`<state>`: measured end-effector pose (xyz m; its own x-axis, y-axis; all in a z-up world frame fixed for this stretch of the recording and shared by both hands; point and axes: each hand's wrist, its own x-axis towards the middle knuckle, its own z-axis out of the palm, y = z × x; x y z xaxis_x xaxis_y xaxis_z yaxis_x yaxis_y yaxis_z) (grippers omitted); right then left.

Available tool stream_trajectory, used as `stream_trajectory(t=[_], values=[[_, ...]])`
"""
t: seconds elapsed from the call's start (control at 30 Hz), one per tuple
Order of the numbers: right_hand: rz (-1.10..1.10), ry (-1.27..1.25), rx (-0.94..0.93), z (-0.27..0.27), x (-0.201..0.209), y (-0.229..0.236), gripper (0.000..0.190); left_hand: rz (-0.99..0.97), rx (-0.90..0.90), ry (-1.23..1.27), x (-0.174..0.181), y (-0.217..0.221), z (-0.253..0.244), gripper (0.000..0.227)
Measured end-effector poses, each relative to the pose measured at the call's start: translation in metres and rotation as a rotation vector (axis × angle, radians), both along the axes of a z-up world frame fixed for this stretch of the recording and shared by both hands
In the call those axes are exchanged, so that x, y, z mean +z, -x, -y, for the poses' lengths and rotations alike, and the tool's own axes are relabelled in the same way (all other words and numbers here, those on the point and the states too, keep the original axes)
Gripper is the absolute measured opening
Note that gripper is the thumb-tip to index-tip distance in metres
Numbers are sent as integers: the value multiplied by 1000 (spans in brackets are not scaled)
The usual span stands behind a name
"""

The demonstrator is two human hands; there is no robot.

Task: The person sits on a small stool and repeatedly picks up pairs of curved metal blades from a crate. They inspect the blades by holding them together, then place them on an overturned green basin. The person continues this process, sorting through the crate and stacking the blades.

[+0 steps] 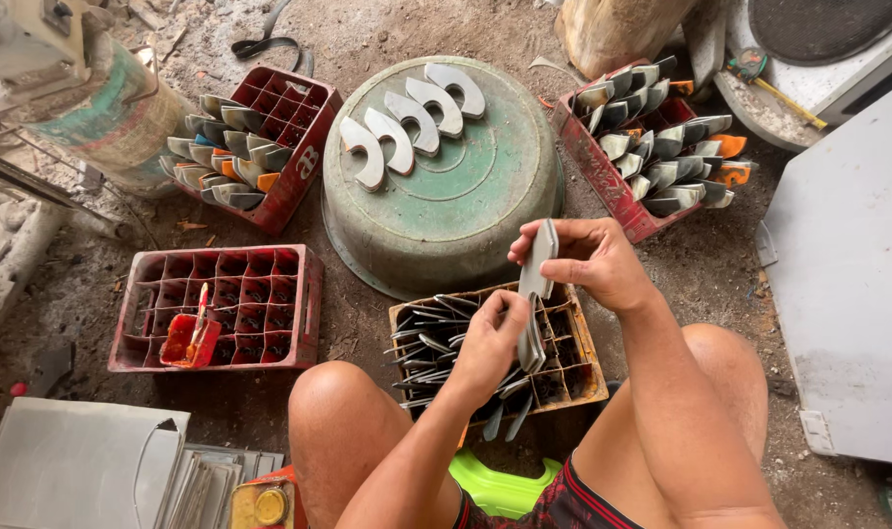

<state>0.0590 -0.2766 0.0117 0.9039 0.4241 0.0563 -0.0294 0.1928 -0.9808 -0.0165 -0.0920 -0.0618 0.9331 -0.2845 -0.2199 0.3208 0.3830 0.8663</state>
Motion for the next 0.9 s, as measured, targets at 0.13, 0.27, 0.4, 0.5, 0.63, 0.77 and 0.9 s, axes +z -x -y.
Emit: stream_trajectory(t=[0.13, 0.27, 0.4, 0.5, 0.63, 0.77, 0.9], values=[[71, -78, 20, -12, 0, -2, 47, -235, 0, 250, 1, -3, 9, 50], [50, -195, -122, -41, -11, 0, 63, -188, 133, 56, 3, 0, 24, 50], [-247, -545, -152, -53, -21, -3, 78, -361, 66, 198, 7, -4, 22, 51], [-204, -536, -155, -50, -25, -12, 80, -499, -46, 240, 6, -5, 19, 53], [-89, -409, -246, -51, -33, -9, 76, -470, -74, 88, -8, 1, 26, 55], [-146, -371, -321, -60, -25, -3, 73, -257, 73, -168, -13, 4, 25, 61], [-344, -412, -394, -68, -9, -3, 66, -28, 356, -208, 9, -10, 12, 58]])
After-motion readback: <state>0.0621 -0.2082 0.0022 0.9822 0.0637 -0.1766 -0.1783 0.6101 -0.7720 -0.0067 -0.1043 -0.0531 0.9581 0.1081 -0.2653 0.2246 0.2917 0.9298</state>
